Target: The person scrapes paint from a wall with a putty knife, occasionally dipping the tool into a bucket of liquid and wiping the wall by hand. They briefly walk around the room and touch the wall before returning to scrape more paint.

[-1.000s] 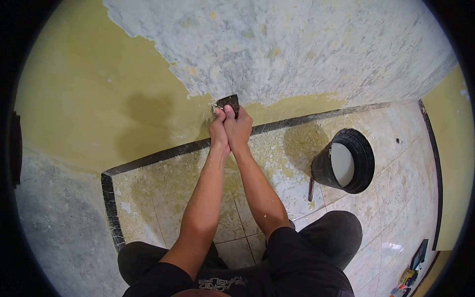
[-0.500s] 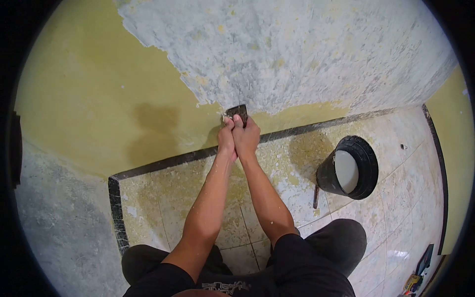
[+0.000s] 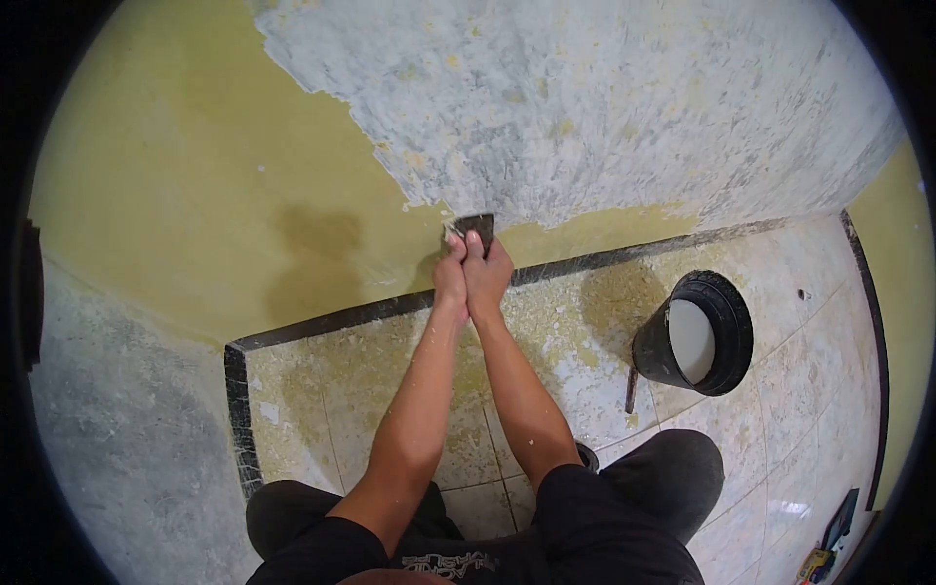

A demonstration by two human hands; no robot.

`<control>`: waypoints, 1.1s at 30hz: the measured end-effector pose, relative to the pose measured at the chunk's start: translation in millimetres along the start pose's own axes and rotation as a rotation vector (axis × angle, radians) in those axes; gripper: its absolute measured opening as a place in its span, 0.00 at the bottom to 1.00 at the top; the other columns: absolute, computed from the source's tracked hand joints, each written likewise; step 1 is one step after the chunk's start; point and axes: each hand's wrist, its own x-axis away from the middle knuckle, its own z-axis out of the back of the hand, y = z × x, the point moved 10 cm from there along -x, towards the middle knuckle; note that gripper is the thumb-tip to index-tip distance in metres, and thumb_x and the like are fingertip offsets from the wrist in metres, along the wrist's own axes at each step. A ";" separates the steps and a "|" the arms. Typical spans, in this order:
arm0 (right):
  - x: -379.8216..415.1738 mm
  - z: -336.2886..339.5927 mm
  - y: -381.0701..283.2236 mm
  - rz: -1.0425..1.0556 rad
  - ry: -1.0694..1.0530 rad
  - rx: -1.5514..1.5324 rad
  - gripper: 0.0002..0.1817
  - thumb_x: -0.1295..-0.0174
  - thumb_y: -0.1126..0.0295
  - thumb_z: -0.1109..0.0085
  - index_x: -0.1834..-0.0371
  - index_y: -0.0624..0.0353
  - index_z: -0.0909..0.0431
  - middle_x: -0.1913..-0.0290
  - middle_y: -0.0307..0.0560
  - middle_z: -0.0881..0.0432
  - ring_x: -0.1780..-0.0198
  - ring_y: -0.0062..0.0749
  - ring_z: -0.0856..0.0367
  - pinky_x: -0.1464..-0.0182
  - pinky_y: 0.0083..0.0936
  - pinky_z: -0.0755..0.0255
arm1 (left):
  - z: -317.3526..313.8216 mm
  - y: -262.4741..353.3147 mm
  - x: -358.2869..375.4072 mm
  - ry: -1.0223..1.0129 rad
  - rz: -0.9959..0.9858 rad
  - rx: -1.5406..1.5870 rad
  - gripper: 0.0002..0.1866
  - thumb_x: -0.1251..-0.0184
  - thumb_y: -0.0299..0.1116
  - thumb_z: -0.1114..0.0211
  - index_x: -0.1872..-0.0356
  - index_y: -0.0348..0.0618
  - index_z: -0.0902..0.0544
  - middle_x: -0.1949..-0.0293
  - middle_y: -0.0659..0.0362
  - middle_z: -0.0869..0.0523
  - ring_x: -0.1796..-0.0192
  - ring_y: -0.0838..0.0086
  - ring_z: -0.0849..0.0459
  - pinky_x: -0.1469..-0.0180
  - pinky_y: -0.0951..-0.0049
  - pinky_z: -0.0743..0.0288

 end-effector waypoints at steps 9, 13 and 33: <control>-6.5 -1.9 -3.5 -0.072 0.000 0.067 0.16 0.38 0.62 0.42 0.70 0.67 0.20 0.75 0.58 0.18 0.74 0.42 0.23 0.67 0.36 0.31 | -8.8 6.5 9.5 0.020 0.130 0.125 0.19 0.25 0.42 0.50 0.55 0.34 0.21 0.55 0.53 0.18 0.55 0.70 0.19 0.55 0.68 0.24; -9.2 -16.0 -48.3 0.019 -0.024 0.009 0.16 0.38 0.62 0.42 0.70 0.68 0.21 0.75 0.58 0.18 0.74 0.42 0.23 0.67 0.35 0.31 | -13.3 44.3 14.9 0.026 -0.025 0.098 0.19 0.26 0.42 0.48 0.56 0.34 0.20 0.56 0.53 0.18 0.55 0.71 0.20 0.53 0.69 0.26; -8.4 10.7 7.8 -0.105 -0.007 0.121 0.15 0.37 0.62 0.42 0.69 0.67 0.20 0.75 0.50 0.17 0.75 0.33 0.27 0.67 0.31 0.31 | -14.0 -20.6 -0.8 -0.038 0.147 0.135 0.18 0.26 0.43 0.48 0.51 0.36 0.24 0.53 0.56 0.19 0.51 0.70 0.19 0.50 0.71 0.25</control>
